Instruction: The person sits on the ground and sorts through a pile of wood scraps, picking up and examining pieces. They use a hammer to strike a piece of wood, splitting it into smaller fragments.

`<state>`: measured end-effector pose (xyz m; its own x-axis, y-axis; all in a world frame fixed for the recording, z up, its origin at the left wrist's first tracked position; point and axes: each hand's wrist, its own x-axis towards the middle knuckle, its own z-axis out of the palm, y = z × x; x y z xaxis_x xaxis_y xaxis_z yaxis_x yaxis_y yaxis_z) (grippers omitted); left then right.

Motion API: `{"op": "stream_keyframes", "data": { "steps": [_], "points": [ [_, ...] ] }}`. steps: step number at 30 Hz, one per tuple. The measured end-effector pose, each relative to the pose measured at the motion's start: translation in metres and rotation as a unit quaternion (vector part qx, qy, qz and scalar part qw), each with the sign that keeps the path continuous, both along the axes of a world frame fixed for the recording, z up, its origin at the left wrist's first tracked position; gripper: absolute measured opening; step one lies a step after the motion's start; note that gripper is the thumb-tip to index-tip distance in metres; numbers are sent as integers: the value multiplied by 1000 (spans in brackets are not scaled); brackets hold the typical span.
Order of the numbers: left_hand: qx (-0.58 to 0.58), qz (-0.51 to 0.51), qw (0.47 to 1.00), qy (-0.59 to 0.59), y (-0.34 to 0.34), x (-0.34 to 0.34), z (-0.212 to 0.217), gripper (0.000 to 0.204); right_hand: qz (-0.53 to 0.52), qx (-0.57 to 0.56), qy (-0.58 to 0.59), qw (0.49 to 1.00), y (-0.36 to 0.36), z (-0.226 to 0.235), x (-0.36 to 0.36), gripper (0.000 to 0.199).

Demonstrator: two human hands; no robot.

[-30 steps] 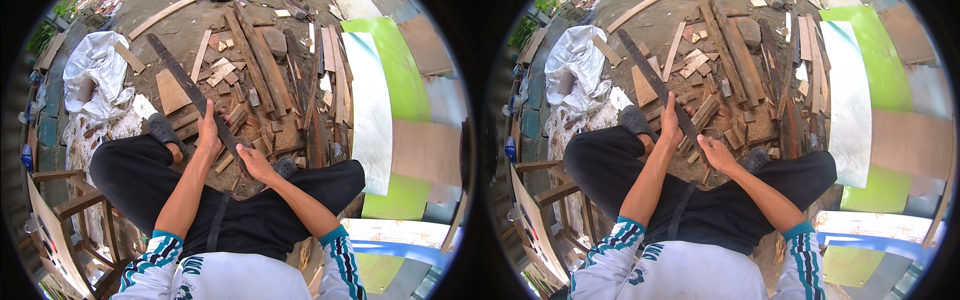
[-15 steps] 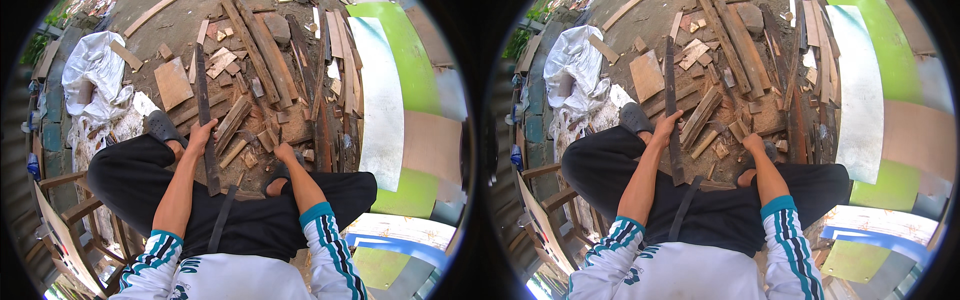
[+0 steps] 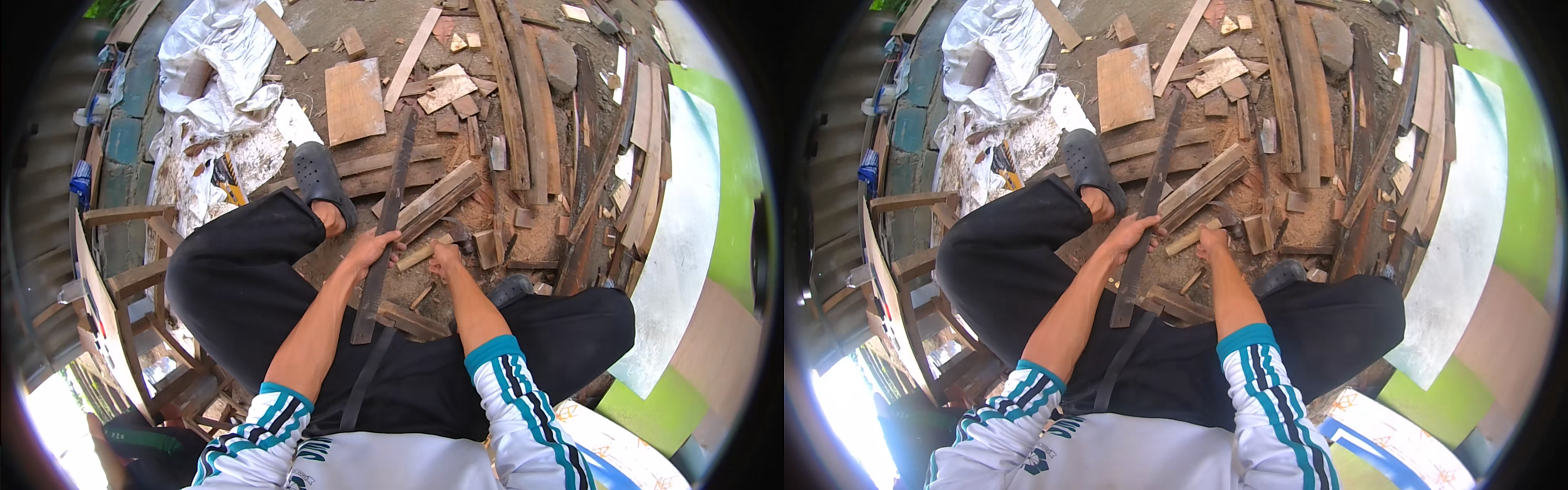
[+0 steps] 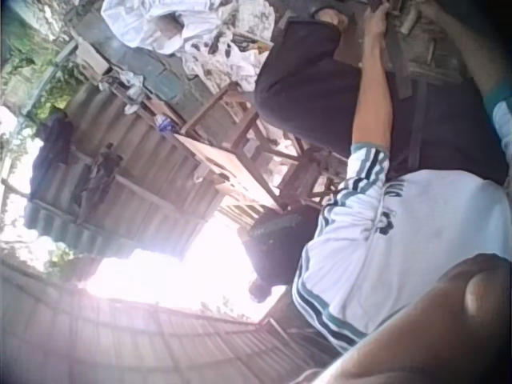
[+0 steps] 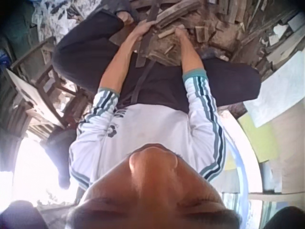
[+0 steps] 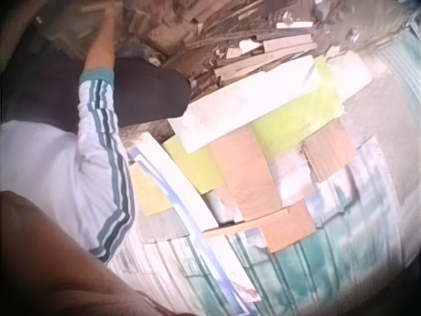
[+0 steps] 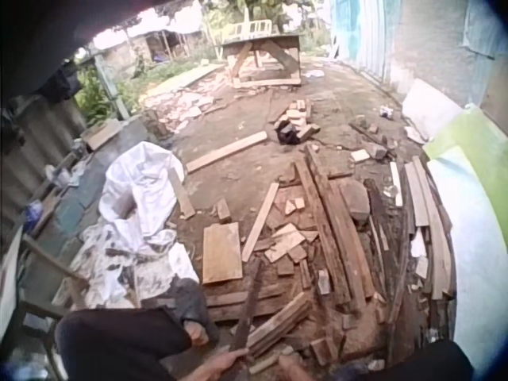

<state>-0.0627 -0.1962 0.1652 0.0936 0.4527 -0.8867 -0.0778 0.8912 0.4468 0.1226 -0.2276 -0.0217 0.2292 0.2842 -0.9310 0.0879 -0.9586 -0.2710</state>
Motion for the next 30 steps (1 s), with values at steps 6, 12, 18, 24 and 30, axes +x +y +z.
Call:
{"op": "stream_keyframes", "data": {
  "steps": [6,12,18,24,30],
  "points": [
    [10,-11,999,42,-19,17,6,43,34,-32,-80,996,6,-4,-11,48],
    [102,-64,986,117,-15,44,3,44,-144,-33,-15,989,17,7,-4,49],
    [238,-223,936,135,12,62,11,61,-36,-29,125,991,21,19,71,56],
    [320,-373,838,238,46,58,-31,64,84,-9,190,978,-5,100,95,33],
    [246,-449,806,297,12,42,-55,83,91,56,87,990,-36,221,128,26]
  ]
}}
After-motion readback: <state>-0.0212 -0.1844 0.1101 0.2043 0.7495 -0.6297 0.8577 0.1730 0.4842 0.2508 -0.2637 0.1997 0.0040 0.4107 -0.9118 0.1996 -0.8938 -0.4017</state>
